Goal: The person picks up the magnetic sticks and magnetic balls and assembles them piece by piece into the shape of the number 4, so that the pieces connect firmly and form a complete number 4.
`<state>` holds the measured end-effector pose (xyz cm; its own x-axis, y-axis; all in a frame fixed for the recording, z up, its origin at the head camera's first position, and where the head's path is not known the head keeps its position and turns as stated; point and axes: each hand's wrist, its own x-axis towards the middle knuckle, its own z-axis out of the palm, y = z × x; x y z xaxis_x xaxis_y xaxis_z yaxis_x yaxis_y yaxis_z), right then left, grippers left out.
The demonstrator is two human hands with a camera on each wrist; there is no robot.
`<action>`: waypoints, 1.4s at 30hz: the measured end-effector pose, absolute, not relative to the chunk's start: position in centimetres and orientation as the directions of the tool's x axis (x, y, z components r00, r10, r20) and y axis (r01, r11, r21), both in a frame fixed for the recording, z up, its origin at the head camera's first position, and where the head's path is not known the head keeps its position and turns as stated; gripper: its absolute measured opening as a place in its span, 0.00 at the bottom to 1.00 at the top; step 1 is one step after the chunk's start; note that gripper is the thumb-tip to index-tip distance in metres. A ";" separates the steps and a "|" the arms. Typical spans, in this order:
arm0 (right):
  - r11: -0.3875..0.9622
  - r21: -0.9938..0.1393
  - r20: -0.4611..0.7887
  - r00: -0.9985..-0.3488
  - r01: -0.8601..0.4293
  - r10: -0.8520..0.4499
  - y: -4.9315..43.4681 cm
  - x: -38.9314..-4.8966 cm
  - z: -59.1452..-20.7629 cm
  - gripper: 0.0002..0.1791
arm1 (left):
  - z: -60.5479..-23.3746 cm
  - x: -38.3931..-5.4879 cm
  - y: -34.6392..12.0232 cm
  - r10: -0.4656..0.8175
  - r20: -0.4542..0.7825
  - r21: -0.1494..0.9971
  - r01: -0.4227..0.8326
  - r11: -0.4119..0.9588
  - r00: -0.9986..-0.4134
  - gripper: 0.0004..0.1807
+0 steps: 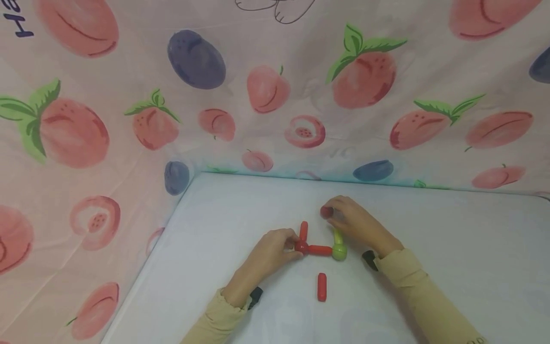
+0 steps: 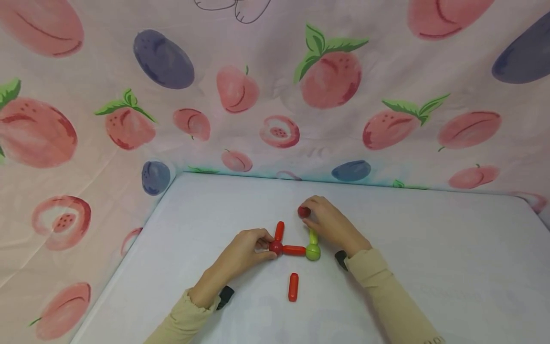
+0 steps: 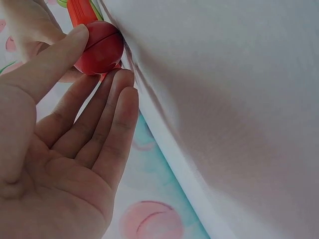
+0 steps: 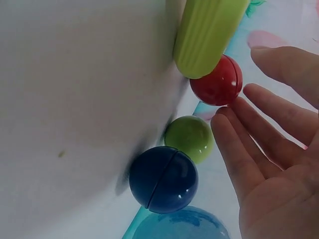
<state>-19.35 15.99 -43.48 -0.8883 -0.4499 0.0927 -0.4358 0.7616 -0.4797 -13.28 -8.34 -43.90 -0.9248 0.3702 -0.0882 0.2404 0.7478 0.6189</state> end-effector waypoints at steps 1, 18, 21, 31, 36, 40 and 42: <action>0.765 -0.476 0.091 -0.889 -0.435 -0.449 15.9 -19.4 -43.5 0.21 | -43.9 -13.3 -8.4 0.370 -0.088 0.619 0.241 0.748 -0.925 0.14; 0.807 -0.450 0.008 -0.905 -0.383 -0.425 15.1 -20.0 -43.3 0.20 | -43.7 -13.1 -8.4 0.383 -0.082 0.621 0.254 0.741 -0.920 0.13; 0.810 -0.450 -0.009 -0.905 -0.376 -0.425 14.9 -20.1 -43.2 0.19 | -43.7 -13.1 -8.4 0.389 -0.082 0.628 0.255 0.735 -0.917 0.13; 0.808 -0.470 -0.041 -0.905 -0.356 -0.423 14.7 -20.5 -43.1 0.19 | -43.8 -13.2 -8.3 0.400 -0.085 0.633 0.260 0.729 -0.913 0.13; 0.811 -0.475 -0.065 -0.906 -0.340 -0.418 14.6 -20.8 -43.2 0.19 | -43.8 -13.3 -8.4 0.399 -0.088 0.630 0.260 0.732 -0.913 0.13; 0.812 -0.476 -0.071 -0.905 -0.339 -0.419 14.5 -20.9 -43.1 0.18 | -43.8 -13.3 -8.4 0.397 -0.091 0.630 0.256 0.733 -0.913 0.13; 0.810 -0.477 -0.069 -0.904 -0.341 -0.421 14.5 -20.9 -43.1 0.18 | -43.8 -13.3 -8.4 0.397 -0.089 0.629 0.258 0.733 -0.913 0.14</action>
